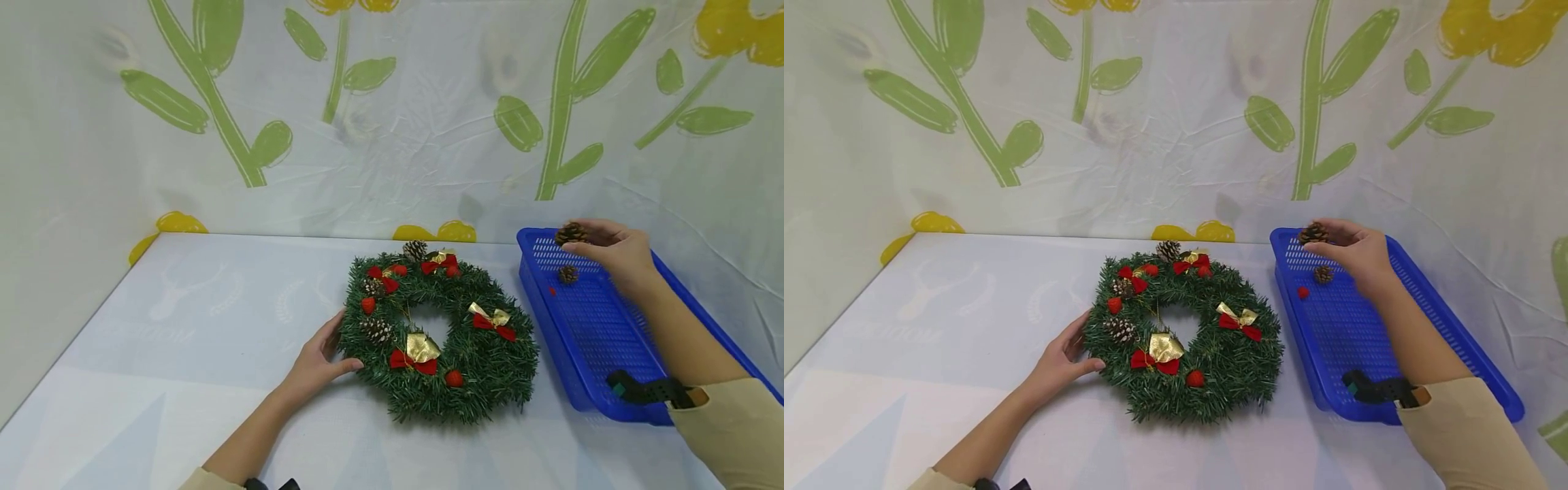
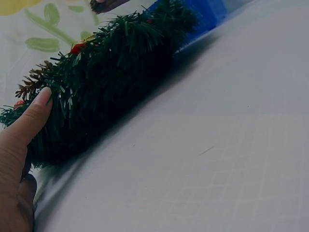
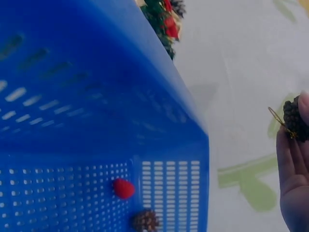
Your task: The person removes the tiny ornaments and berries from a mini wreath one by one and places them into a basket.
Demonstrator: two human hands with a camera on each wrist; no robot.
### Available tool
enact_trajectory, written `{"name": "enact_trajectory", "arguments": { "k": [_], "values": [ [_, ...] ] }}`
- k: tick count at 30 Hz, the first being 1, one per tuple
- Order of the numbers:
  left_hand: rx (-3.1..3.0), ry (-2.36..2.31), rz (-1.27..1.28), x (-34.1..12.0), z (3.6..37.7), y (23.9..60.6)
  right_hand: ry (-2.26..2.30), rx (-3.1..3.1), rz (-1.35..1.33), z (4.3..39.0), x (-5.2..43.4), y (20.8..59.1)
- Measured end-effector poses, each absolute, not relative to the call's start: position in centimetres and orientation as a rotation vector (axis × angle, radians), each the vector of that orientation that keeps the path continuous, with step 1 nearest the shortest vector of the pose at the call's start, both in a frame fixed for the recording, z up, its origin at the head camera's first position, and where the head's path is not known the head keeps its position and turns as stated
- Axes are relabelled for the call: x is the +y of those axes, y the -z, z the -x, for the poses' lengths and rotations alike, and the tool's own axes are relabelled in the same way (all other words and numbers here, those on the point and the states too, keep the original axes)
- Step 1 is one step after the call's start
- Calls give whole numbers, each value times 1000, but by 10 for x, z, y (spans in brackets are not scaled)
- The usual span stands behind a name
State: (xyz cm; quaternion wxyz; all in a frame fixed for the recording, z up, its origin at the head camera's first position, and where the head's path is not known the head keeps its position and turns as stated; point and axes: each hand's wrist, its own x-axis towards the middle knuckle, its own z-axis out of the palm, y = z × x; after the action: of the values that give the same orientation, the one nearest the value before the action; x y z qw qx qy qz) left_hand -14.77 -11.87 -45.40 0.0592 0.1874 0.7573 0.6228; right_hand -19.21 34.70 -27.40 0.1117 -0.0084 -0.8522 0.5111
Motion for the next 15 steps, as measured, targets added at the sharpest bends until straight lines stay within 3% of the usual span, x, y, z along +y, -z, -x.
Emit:
{"name": "enact_trajectory", "arguments": {
  "k": [15],
  "values": [
    [2279,-1897,-567,-118,147,451,-1768,-2266,53,199,374,282]
  ]
}}
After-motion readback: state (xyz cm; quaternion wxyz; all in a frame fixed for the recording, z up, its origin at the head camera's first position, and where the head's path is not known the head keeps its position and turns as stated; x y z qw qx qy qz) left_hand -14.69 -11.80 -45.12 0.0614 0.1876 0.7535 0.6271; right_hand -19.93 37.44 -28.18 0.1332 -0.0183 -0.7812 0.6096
